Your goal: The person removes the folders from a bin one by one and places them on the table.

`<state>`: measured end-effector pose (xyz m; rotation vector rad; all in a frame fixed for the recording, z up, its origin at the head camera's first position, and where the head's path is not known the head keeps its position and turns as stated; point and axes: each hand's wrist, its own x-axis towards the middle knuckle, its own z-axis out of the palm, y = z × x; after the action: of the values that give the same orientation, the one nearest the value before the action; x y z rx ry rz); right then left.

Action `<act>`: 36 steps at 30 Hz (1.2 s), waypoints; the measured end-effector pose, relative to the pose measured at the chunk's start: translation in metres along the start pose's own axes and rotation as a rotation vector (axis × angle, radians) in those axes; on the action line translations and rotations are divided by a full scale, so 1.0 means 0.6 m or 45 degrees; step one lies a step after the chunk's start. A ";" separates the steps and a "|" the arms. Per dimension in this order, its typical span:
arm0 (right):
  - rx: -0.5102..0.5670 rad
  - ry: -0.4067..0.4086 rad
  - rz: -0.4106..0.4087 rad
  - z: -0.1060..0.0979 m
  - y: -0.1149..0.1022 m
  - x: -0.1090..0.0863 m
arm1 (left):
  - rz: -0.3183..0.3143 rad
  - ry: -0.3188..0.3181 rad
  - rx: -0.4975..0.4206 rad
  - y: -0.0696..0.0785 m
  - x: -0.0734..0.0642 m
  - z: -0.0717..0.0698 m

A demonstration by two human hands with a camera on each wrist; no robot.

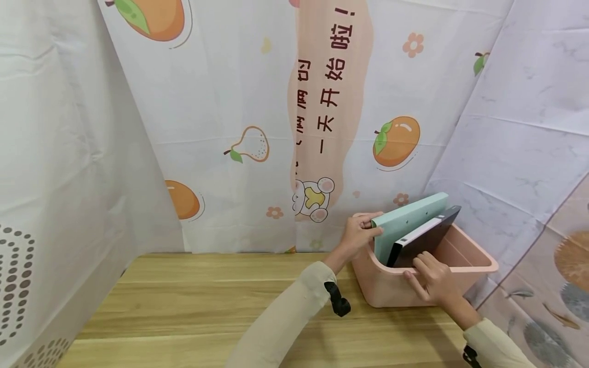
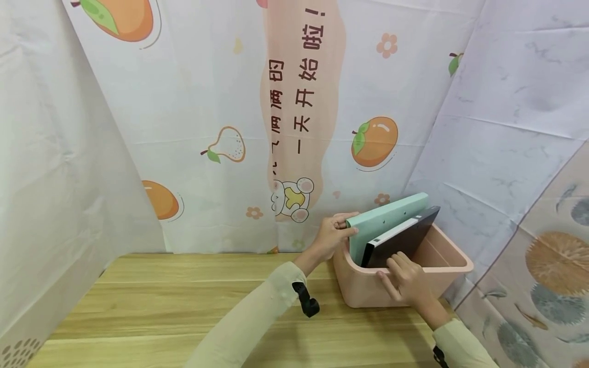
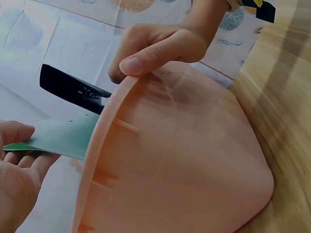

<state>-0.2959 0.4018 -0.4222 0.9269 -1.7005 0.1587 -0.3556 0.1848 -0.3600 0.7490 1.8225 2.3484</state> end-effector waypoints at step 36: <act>0.019 0.020 0.009 -0.001 -0.009 0.015 | 0.264 0.243 -0.149 0.141 0.039 -0.048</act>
<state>-0.2925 0.3944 -0.4159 0.9287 -1.6901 0.1833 -0.3686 0.1427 -0.2790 0.7562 1.7303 2.7172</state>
